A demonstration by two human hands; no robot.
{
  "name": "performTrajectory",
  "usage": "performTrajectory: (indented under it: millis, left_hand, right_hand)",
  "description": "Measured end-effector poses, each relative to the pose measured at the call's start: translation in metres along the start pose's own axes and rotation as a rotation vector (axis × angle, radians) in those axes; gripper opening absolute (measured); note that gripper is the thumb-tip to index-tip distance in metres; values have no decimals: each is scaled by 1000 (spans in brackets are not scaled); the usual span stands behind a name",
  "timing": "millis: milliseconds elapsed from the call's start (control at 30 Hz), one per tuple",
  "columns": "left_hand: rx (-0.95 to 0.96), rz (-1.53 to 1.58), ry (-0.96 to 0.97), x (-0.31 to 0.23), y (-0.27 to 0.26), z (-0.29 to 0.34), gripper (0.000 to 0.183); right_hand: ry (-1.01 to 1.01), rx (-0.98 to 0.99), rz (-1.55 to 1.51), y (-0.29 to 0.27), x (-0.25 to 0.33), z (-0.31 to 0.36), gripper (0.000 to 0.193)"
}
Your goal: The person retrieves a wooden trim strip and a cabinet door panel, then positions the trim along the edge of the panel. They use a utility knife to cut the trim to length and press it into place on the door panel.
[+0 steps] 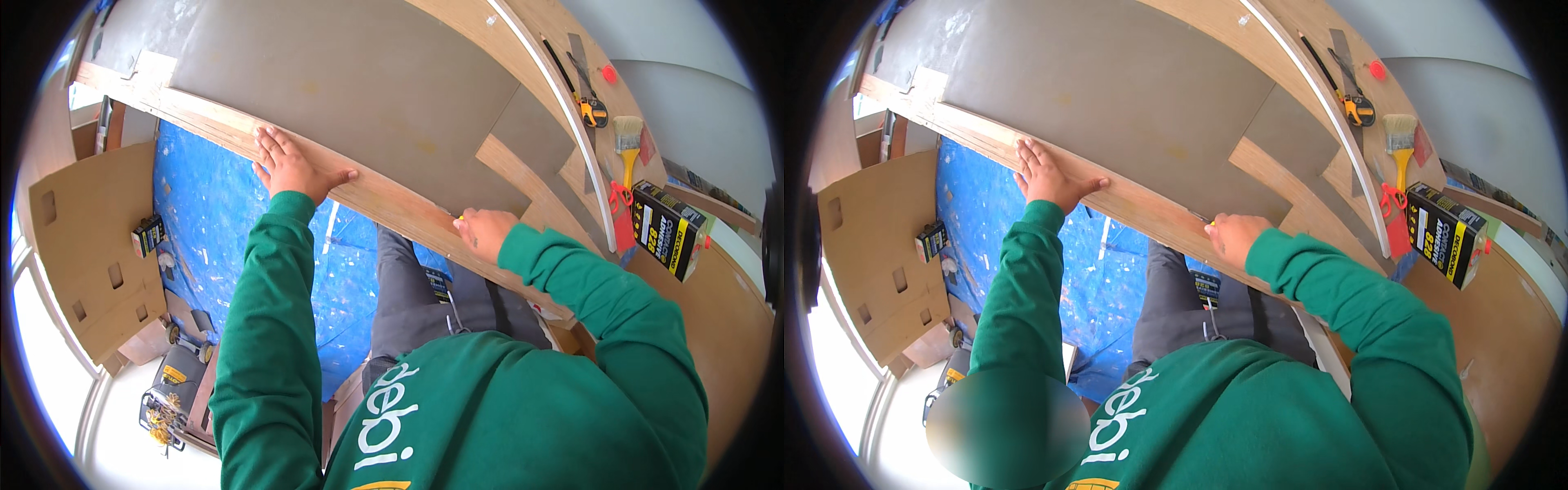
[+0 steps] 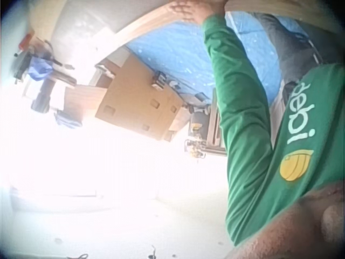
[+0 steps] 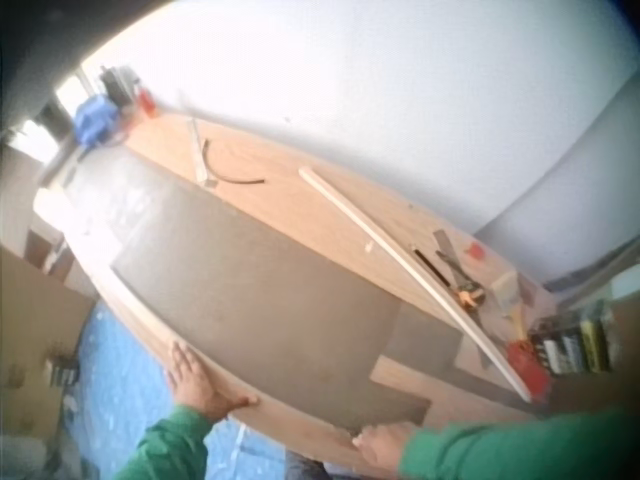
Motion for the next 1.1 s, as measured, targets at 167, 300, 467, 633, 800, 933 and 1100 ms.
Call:
performTrajectory:
  millis: [167,300,467,633,800,933,1100]
  left_hand:
    - [0,-5,1,-2,0,0,159]
    - [10,10,-11,-4,-2,2,160]
    - [7,16,-9,-6,-2,3,160]
    - [13,11,-33,1,-7,5,162]
    - [4,55,-19,6,-10,0,167]
    - [-14,131,49,4,-6,-4,167]
    - [4,231,97,21,-4,-2,162]
  right_hand:
    - [19,-7,-9,2,-8,11,45]
    - [-47,-51,-66,2,-17,14,46]
    - [-32,-137,-324,3,-29,34,49]
    - [9,-170,-624,-27,-4,16,52]
    - [4,-182,-943,-41,66,-34,40]
    - [66,-201,-1117,-33,102,-76,33]
    - [113,-445,-999,-14,112,-106,33]
Point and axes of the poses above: each hand's wrist, its own z-axis away from the middle knuckle, its own y-axis out of the palm, x = y × z, the point moved 3 cm from there along -z, towards the middle knuckle, and after that the axes turned 1 degree about x, right-handed, at the moved point
